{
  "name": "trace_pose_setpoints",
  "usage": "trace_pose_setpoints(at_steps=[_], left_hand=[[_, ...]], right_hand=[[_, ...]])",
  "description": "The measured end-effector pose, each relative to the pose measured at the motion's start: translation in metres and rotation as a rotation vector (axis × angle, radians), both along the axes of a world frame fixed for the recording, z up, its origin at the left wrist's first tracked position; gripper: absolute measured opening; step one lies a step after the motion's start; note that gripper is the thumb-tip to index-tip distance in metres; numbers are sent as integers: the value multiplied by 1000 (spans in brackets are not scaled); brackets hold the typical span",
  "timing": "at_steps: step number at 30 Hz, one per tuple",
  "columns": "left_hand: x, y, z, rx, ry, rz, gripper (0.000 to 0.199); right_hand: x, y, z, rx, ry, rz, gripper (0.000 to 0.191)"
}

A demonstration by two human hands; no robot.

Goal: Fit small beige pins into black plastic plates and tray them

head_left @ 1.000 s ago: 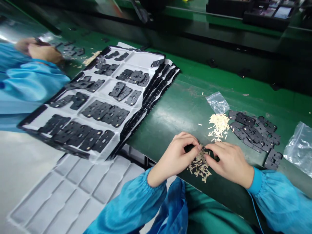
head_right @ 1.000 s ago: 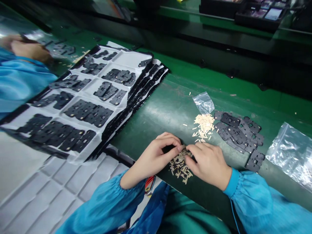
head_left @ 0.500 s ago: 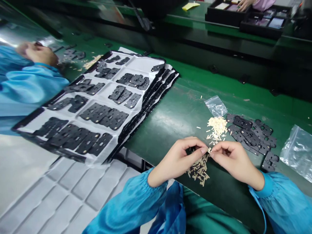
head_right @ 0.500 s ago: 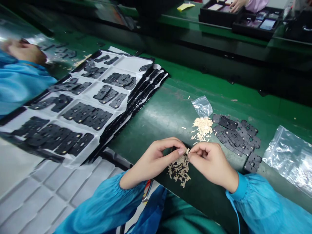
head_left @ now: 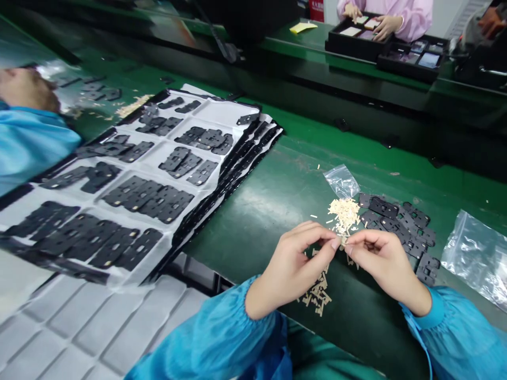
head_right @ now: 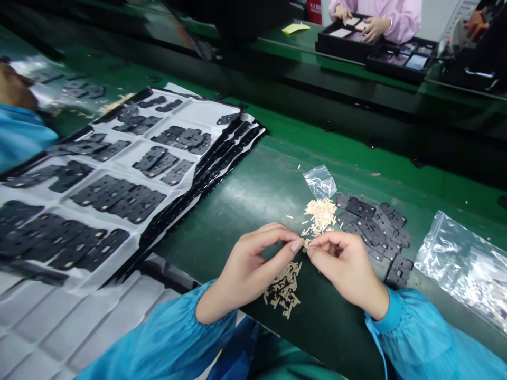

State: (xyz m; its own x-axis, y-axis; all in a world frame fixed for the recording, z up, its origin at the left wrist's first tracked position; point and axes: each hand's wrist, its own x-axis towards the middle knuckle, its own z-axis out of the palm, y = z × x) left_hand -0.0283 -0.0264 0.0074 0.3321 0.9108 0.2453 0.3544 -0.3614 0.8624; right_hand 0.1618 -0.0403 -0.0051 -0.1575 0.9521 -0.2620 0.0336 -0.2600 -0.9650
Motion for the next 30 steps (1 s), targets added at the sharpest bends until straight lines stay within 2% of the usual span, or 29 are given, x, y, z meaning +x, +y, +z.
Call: trace_pose_setpoints(at_steps=[4, 7, 11, 19, 30], left_hand=[[2, 0, -5, 139, 65, 35, 7], [0, 2, -6, 216, 87, -54, 15], [-1, 4, -7, 199, 108, -165, 20], [2, 3, -11, 261, 156, -126, 18], [2, 5, -9, 307, 268, -187, 16]], right_hand=[[3, 1, 1, 41, -47, -28, 13], [7, 1, 2, 80, -70, -4, 13], [10, 1, 3, 124, -115, 29, 13], [12, 0, 3, 188, -198, 50, 13], [17, 6, 13, 269, -343, 153, 14]])
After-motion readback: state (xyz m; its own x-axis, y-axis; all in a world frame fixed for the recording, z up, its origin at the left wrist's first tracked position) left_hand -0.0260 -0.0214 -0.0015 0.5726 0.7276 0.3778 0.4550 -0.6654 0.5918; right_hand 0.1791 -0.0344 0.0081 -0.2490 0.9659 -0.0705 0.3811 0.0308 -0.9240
